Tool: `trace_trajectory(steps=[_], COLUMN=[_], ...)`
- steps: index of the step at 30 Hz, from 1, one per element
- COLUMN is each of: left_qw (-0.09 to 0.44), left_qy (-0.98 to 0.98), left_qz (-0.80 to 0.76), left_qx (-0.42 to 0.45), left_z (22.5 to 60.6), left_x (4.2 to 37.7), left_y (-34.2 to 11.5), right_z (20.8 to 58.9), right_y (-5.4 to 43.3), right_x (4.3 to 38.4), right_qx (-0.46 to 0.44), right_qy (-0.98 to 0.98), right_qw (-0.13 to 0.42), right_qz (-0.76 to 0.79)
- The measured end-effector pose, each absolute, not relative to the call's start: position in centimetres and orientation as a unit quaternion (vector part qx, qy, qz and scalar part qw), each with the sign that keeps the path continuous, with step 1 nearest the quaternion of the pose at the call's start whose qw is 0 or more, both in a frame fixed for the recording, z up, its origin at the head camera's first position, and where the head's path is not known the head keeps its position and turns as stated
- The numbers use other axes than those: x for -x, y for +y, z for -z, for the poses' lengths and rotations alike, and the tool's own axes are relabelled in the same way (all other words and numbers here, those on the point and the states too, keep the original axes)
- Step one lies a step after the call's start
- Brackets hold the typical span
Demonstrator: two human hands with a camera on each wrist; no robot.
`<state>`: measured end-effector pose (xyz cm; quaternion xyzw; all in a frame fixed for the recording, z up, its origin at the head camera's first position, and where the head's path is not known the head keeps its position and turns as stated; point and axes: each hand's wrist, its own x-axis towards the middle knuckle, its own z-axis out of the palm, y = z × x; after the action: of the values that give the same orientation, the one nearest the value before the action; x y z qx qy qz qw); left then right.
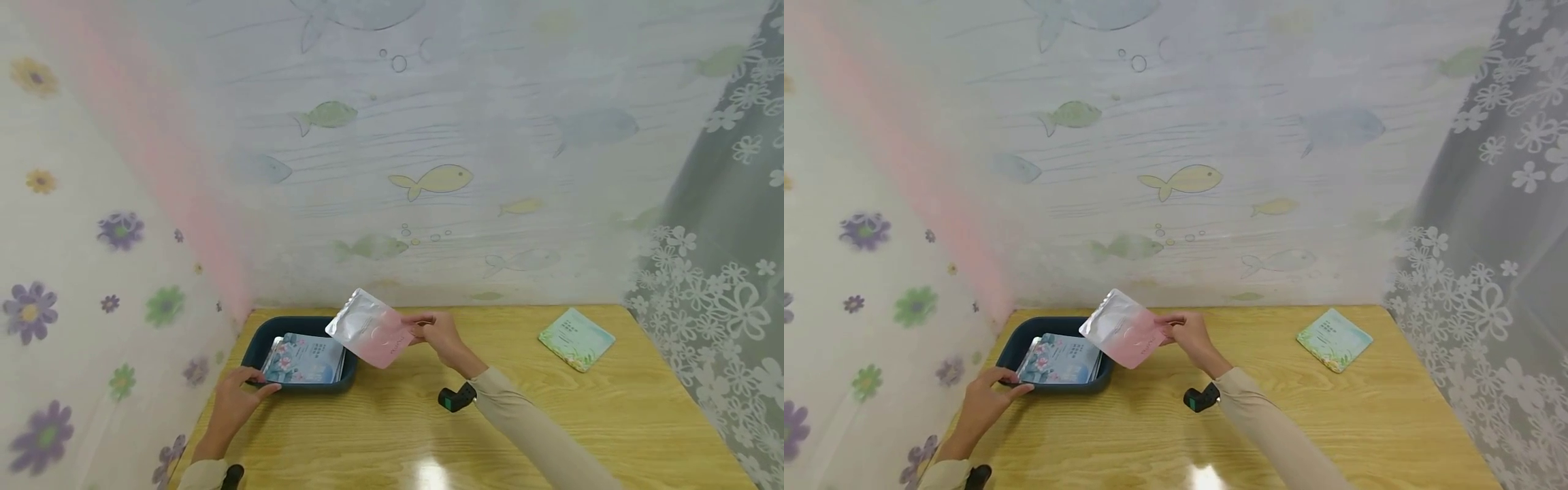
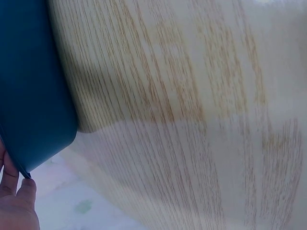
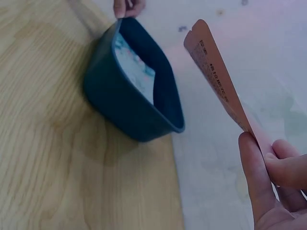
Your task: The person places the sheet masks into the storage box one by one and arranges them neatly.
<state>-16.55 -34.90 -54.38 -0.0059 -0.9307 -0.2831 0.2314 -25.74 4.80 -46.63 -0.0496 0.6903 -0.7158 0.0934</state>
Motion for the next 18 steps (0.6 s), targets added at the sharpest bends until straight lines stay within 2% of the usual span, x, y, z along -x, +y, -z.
trace_trajectory(steps=[18], left_qw=[0.267], left_qy=[-0.918], left_qz=[0.292], left_qx=[0.036], left_z=[54.6], left_x=[16.8], left_y=[-34.9], right_z=[47.2], right_y=[-2.2], right_x=[27.7], right_qx=[0.117], right_qy=[0.683], right_qw=[0.151], right_qz=[0.705])
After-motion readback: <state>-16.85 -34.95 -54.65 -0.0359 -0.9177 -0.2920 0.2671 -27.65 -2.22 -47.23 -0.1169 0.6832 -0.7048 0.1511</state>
